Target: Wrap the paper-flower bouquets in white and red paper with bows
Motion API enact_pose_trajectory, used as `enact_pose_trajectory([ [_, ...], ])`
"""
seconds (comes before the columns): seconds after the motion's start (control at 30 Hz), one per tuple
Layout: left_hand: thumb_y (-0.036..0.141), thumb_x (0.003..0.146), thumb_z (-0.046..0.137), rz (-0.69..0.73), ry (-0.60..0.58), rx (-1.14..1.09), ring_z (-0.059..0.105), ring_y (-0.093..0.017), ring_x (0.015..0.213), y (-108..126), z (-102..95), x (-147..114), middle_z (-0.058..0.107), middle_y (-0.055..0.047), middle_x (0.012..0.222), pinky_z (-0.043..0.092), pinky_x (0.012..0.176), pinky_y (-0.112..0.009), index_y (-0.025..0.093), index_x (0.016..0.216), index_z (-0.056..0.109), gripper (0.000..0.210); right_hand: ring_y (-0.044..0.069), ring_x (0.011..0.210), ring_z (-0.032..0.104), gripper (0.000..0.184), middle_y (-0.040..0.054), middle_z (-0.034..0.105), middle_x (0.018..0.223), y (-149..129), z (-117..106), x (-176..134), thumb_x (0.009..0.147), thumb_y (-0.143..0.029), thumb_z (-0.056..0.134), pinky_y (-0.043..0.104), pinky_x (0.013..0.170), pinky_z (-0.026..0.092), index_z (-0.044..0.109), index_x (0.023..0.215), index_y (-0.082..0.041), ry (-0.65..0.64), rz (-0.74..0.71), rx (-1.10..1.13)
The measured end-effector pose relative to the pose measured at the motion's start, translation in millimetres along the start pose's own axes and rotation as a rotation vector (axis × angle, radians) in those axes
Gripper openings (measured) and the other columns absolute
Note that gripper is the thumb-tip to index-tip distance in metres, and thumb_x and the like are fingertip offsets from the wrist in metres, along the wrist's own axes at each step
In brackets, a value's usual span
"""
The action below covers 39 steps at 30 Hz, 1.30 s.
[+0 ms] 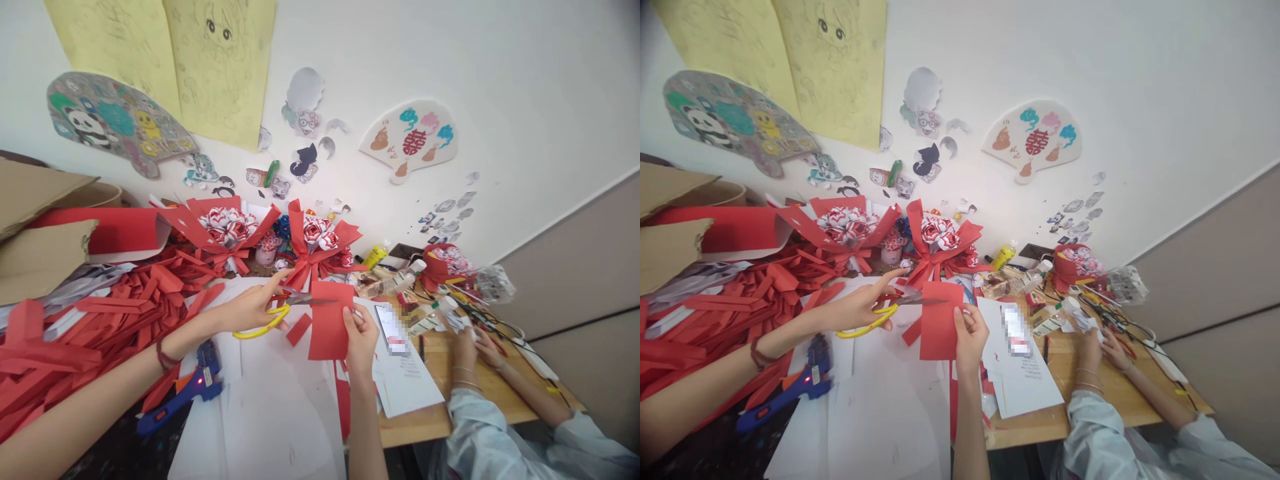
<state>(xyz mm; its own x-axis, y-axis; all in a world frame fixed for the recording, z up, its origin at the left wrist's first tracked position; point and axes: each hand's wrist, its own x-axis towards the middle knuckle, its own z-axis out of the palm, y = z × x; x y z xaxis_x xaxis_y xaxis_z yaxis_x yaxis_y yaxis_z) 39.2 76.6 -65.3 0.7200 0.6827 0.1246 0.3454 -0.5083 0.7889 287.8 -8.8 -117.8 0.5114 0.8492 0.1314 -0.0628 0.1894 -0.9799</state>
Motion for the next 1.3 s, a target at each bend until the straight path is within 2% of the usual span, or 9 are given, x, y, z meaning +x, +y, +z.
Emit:
enact_pose_trajectory([
  [0.17, 0.046, 0.083, 0.063, 0.054, 0.014, 0.03, 0.057, -0.014, 0.068, -0.4, -0.8, 0.4, 0.065, 0.002, 0.079, 0.039, 0.064, -0.023, 0.021, 0.15, 0.014, 0.087, 0.016, 0.066, 0.063, 0.038, 0.004, 0.072, 0.079, -1.9, 0.0, 0.4, 0.078, -0.045, 0.075, 0.026, 0.062, 0.049, 0.062, 0.101, -0.018, -0.005, 0.013, 0.022],
  [0.47, 0.032, 0.084, 0.058, 0.039, 0.02, 0.118, 0.05, -0.013, 0.056, -5.7, -3.3, 2.9, 0.068, 0.003, 0.069, 0.033, 0.057, -0.022, 0.019, 0.149, 0.019, 0.077, 0.016, 0.064, 0.061, 0.039, 0.0022, 0.069, 0.073, 0.1, -3.8, 1.5, 0.076, -0.045, 0.075, 0.025, 0.061, 0.048, 0.063, 0.1, -0.017, 0.003, 0.007, 0.001],
  [0.67, 0.022, 0.083, 0.053, 0.068, -0.022, 0.074, 0.056, -0.013, 0.058, -9.2, -2.8, 5.7, 0.074, 0.002, 0.071, 0.034, 0.058, -0.02, 0.019, 0.15, 0.019, 0.075, 0.015, 0.061, 0.059, 0.036, 0.0014, 0.068, 0.07, -0.3, -4.7, 2.3, 0.075, -0.044, 0.077, 0.024, 0.058, 0.046, 0.062, 0.093, -0.018, 0.01, 0.01, 0.019],
  [0.83, 0.028, 0.086, 0.054, 0.065, -0.045, 0.044, 0.059, -0.014, 0.065, -9.0, -2.4, 5.0, 0.072, 0.002, 0.07, 0.037, 0.061, -0.021, 0.02, 0.15, 0.016, 0.075, 0.013, 0.058, 0.057, 0.035, 0.0005, 0.066, 0.066, -2.1, -4.1, 2.8, 0.075, -0.043, 0.077, 0.022, 0.056, 0.044, 0.061, 0.091, -0.017, 0.012, 0.012, 0.029],
  [0.97, 0.041, 0.08, 0.064, 0.034, -0.063, 0.077, 0.062, -0.018, 0.076, -11.5, -2.0, 1.5, 0.071, -0.003, 0.088, 0.043, 0.067, -0.024, 0.022, 0.151, 0.017, 0.086, 0.013, 0.058, 0.057, 0.034, 0.0005, 0.065, 0.067, -1.7, -4.1, 2.3, 0.076, -0.043, 0.076, 0.022, 0.056, 0.044, 0.061, 0.093, -0.017, 0.006, 0.009, 0.037],
  [1.13, 0.048, 0.073, 0.072, 0.006, -0.085, 0.175, 0.064, -0.025, 0.095, -17.6, -2.5, -2.2, 0.066, -0.009, 0.114, 0.046, 0.079, -0.03, 0.026, 0.153, 0.013, 0.102, 0.013, 0.058, 0.056, 0.034, -0.0001, 0.064, 0.066, -0.3, -4.1, 2.8, 0.077, -0.043, 0.076, 0.022, 0.057, 0.044, 0.062, 0.092, -0.017, 0.017, 0.013, 0.02],
  [1.3, 0.05, 0.072, 0.072, 0.006, -0.1, 0.194, 0.065, -0.027, 0.1, -18.1, -3.3, -0.3, 0.062, -0.012, 0.124, 0.048, 0.079, -0.03, 0.027, 0.153, 0.012, 0.104, 0.012, 0.056, 0.054, 0.037, -0.0008, 0.064, 0.065, -0.6, 1.7, 6.2, 0.074, -0.044, 0.078, 0.022, 0.054, 0.043, 0.061, 0.092, -0.017, -0.017, 0.053, 0.048],
])
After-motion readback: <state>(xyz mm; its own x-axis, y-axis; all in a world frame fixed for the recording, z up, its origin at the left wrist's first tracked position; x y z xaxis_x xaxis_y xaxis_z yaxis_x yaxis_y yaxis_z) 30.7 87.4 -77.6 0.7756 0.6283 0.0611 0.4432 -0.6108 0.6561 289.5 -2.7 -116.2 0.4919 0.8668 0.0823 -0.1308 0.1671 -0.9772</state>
